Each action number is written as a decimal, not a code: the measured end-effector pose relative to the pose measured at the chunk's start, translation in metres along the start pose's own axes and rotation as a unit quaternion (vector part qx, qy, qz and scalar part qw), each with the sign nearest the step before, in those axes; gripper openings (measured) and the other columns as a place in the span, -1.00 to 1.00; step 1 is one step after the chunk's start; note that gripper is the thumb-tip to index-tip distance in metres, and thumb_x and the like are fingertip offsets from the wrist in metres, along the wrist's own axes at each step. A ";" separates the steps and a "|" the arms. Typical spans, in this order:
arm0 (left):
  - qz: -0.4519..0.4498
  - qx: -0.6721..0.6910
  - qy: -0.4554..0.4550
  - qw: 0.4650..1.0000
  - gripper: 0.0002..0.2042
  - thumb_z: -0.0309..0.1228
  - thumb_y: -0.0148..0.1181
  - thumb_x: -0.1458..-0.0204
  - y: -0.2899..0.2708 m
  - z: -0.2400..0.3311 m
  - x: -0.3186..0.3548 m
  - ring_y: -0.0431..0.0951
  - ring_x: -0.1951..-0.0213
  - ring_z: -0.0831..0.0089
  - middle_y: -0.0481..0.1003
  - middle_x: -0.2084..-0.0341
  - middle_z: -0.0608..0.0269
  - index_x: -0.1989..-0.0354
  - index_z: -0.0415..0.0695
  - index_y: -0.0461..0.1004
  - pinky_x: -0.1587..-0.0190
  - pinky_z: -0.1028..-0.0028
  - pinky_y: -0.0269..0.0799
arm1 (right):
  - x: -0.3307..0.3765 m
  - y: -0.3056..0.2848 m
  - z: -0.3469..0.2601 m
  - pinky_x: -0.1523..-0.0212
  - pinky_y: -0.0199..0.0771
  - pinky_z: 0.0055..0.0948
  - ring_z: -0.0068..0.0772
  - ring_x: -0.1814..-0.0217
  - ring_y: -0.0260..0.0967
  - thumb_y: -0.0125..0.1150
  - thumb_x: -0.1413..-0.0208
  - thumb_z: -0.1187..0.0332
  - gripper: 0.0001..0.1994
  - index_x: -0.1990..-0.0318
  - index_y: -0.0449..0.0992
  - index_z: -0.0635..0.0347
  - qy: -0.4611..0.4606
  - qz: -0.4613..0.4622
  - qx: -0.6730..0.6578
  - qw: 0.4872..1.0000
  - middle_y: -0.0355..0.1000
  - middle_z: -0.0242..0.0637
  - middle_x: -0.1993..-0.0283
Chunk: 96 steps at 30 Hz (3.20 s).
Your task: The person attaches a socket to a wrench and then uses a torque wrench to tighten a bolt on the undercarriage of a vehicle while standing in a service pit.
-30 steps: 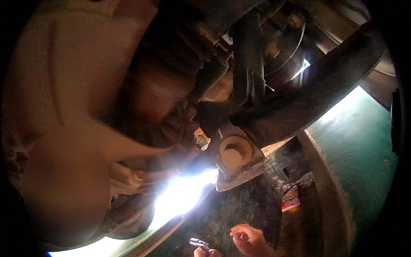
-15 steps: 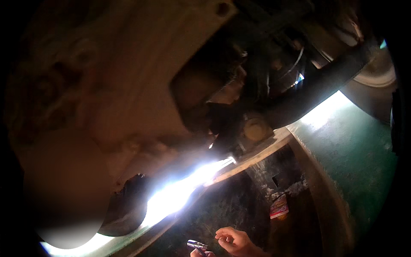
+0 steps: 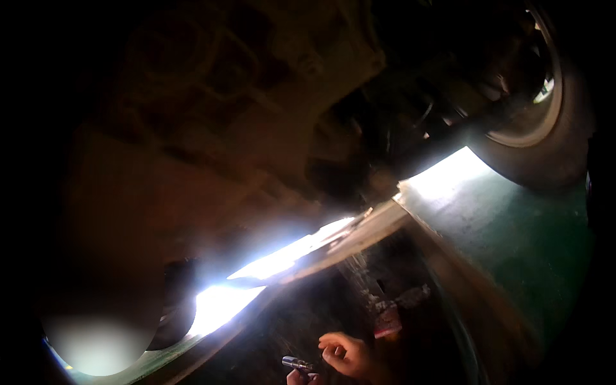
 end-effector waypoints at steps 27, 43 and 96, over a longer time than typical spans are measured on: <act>-0.002 -0.054 -0.150 0.987 -0.42 0.22 -0.25 -0.23 -0.058 -0.072 -0.022 0.42 0.11 0.38 0.42 0.13 0.26 0.01 -0.09 0.34 0.08 0.44 0.32 | 0.095 0.031 0.053 0.13 0.52 -0.23 -0.20 0.15 0.50 0.30 -0.05 0.40 -0.54 -0.14 0.41 0.23 0.283 -0.017 0.084 0.955 0.52 -0.15 0.12; -0.262 -0.119 -0.324 0.901 -0.51 0.04 0.03 -0.20 -0.097 -0.071 -0.116 0.48 -0.01 0.31 0.47 0.03 0.17 -0.07 -0.13 0.40 -0.02 0.34 0.42 | 0.131 0.072 0.133 -0.09 0.50 -0.19 -0.06 -0.10 0.43 0.38 0.02 0.36 -0.46 -0.16 0.39 0.22 0.387 0.110 0.249 0.881 0.43 -0.11 -0.09; -0.954 -0.017 -0.121 0.275 -0.66 -0.19 -0.07 -0.29 0.042 -0.284 -0.443 0.47 0.08 0.23 0.44 0.05 0.04 -0.09 -0.15 0.36 0.09 0.27 0.41 | -0.006 0.030 0.356 0.13 0.59 -0.23 0.02 0.12 0.58 0.26 -0.25 0.27 -0.60 -0.12 0.43 0.34 0.357 0.660 0.624 0.218 0.55 0.01 0.11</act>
Point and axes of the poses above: each hand's wrist, its own x-axis away from the middle knuckle, its own y-axis out of the palm, z = x × y, the point moved 2 cm from there along -x, towards the middle knuckle
